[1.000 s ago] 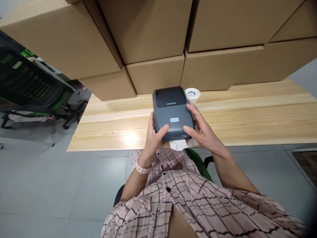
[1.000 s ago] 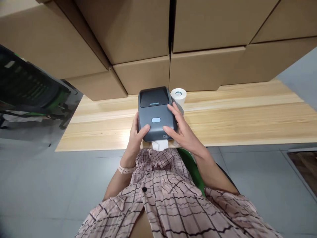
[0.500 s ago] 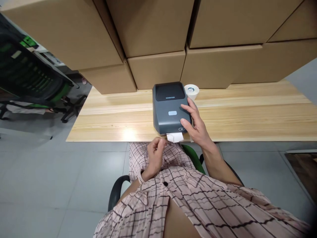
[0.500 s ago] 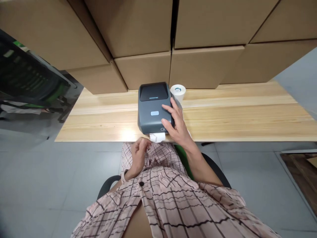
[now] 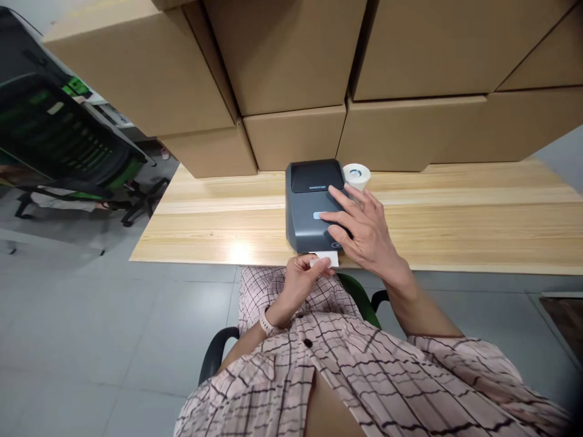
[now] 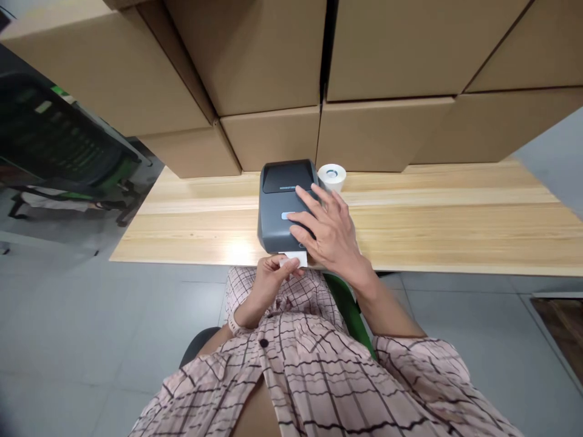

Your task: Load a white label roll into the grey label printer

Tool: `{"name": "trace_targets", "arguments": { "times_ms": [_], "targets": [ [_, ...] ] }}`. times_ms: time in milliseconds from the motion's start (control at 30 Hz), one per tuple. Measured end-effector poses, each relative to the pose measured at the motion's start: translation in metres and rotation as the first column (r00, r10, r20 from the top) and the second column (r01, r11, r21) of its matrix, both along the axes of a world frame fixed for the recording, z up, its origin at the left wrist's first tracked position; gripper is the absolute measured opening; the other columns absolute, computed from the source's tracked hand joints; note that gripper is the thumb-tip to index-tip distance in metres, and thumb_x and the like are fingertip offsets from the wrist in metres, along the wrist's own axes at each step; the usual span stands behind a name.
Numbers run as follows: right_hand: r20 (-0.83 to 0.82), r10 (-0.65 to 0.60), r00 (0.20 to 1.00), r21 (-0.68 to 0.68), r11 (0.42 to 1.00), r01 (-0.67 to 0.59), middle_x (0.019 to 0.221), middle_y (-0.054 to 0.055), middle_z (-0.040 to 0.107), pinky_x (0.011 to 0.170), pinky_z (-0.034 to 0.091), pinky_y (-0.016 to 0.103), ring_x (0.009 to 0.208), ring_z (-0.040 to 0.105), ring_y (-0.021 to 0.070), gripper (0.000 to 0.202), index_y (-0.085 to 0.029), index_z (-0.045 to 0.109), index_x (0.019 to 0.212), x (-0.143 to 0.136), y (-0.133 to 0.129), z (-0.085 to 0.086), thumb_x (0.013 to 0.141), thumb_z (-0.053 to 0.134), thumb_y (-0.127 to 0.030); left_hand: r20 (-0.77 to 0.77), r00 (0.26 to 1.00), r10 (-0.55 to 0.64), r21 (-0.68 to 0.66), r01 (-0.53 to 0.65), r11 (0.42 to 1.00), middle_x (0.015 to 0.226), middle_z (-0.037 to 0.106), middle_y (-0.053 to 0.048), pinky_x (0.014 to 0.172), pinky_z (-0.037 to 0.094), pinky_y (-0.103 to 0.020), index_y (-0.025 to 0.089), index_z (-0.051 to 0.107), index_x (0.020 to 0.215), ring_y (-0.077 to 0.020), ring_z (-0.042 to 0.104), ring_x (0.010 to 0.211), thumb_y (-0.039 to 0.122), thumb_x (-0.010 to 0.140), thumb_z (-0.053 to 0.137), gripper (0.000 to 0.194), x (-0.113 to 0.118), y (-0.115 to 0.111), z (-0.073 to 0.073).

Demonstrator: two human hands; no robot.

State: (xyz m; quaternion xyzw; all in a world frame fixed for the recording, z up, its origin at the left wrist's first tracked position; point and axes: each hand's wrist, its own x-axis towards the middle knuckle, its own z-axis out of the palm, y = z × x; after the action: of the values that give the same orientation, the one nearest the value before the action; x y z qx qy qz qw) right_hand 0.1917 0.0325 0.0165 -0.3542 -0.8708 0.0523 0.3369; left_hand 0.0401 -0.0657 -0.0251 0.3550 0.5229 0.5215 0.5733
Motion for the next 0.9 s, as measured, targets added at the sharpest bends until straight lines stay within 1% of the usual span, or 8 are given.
{"name": "trace_targets", "arguments": {
  "times_ms": [167,233,333,400,467,567,733,900],
  "targets": [
    [-0.019,0.049,0.999,-0.060,0.997,-0.050,0.160,0.001,0.060,0.132,0.026,0.064,0.162,0.036,0.0318,0.028,-0.029,0.075,0.113,-0.002,0.008,-0.004,0.107,0.052,-0.042,-0.104,0.995,-0.014,0.069,0.022,0.997,0.060,0.070,-0.003,0.058,0.046,-0.027,0.018,0.067,0.058,-0.0128,0.060,0.056,0.063,0.085,0.077,0.053,-0.006,-0.003,-0.010],
    [-0.140,0.069,0.988,-0.114,0.990,-0.085,0.165,0.002,0.054,0.130,0.031,0.063,0.162,0.037,0.0315,0.030,-0.029,0.073,0.119,0.002,0.008,-0.009,0.107,0.051,-0.045,-0.182,0.973,0.139,0.205,-0.101,0.973,0.054,0.062,0.000,0.055,0.042,-0.026,0.019,0.063,0.055,-0.0111,0.054,0.052,0.061,0.094,0.068,0.057,-0.014,-0.007,-0.013],
    [-0.387,0.031,0.921,-0.209,0.970,-0.120,0.175,0.003,0.038,0.130,0.036,0.059,0.163,0.035,0.0294,0.043,-0.032,0.061,0.144,0.010,0.003,-0.021,0.109,0.045,-0.052,-0.180,0.835,0.520,0.473,-0.390,0.790,0.059,0.060,0.001,0.053,0.041,-0.024,0.019,0.066,0.063,-0.0107,0.053,0.055,0.053,0.100,0.060,0.050,-0.033,-0.006,-0.013],
    [-0.498,0.011,0.867,-0.247,0.957,-0.154,0.178,0.003,0.033,0.133,0.033,0.057,0.164,0.032,0.0283,0.055,-0.035,0.044,0.160,0.014,0.001,-0.027,0.109,0.040,-0.056,-0.153,0.759,0.633,0.531,-0.477,0.701,0.077,0.071,-0.002,0.061,0.049,-0.025,0.020,0.073,0.083,-0.0128,0.063,0.069,0.045,0.101,0.060,0.033,-0.045,0.001,-0.009],
    [-0.543,0.031,0.839,-0.253,0.947,-0.199,0.179,0.002,0.029,0.135,0.029,0.055,0.166,0.028,0.0281,0.064,-0.037,0.029,0.169,0.015,0.002,-0.027,0.109,0.037,-0.060,-0.207,0.766,0.609,0.494,-0.456,0.740,0.109,0.076,-0.007,0.080,0.057,-0.030,0.022,0.074,0.108,-0.0172,0.070,0.097,0.038,0.100,0.061,0.022,-0.055,0.015,-0.005],
    [-0.505,0.073,0.860,-0.252,0.940,-0.228,0.182,0.000,0.020,0.137,0.023,0.055,0.168,0.020,0.0299,0.076,-0.038,0.014,0.173,0.013,0.015,-0.015,0.107,0.030,-0.070,-0.303,0.826,0.476,0.396,-0.345,0.851,0.142,0.066,-0.012,0.103,0.055,-0.040,0.024,0.067,0.130,-0.0243,0.062,0.130,0.030,0.095,0.066,0.036,-0.062,0.046,-0.003],
    [-0.399,0.056,0.915,-0.160,0.978,-0.130,0.182,0.000,0.017,0.138,0.015,0.059,0.169,0.012,0.0331,0.091,-0.035,0.008,0.173,-0.001,0.063,0.026,0.099,0.021,-0.085,-0.250,0.929,0.274,0.284,-0.200,0.938,0.147,0.063,-0.014,0.114,0.049,-0.046,0.022,0.059,0.137,-0.0276,0.059,0.135,0.028,0.087,0.069,0.051,-0.067,0.099,-0.007],
    [-0.328,0.036,0.944,-0.136,0.987,-0.084,0.179,-0.008,0.024,0.140,0.009,0.054,0.169,0.010,0.0258,0.086,-0.040,-0.004,0.172,-0.019,0.116,0.064,0.100,0.022,-0.081,-0.259,0.949,0.177,0.241,-0.113,0.964,0.143,0.067,-0.014,0.111,0.051,-0.046,0.022,0.057,0.140,-0.0275,0.063,0.128,0.031,0.081,0.076,0.063,-0.073,0.120,-0.004]
  ]
}}
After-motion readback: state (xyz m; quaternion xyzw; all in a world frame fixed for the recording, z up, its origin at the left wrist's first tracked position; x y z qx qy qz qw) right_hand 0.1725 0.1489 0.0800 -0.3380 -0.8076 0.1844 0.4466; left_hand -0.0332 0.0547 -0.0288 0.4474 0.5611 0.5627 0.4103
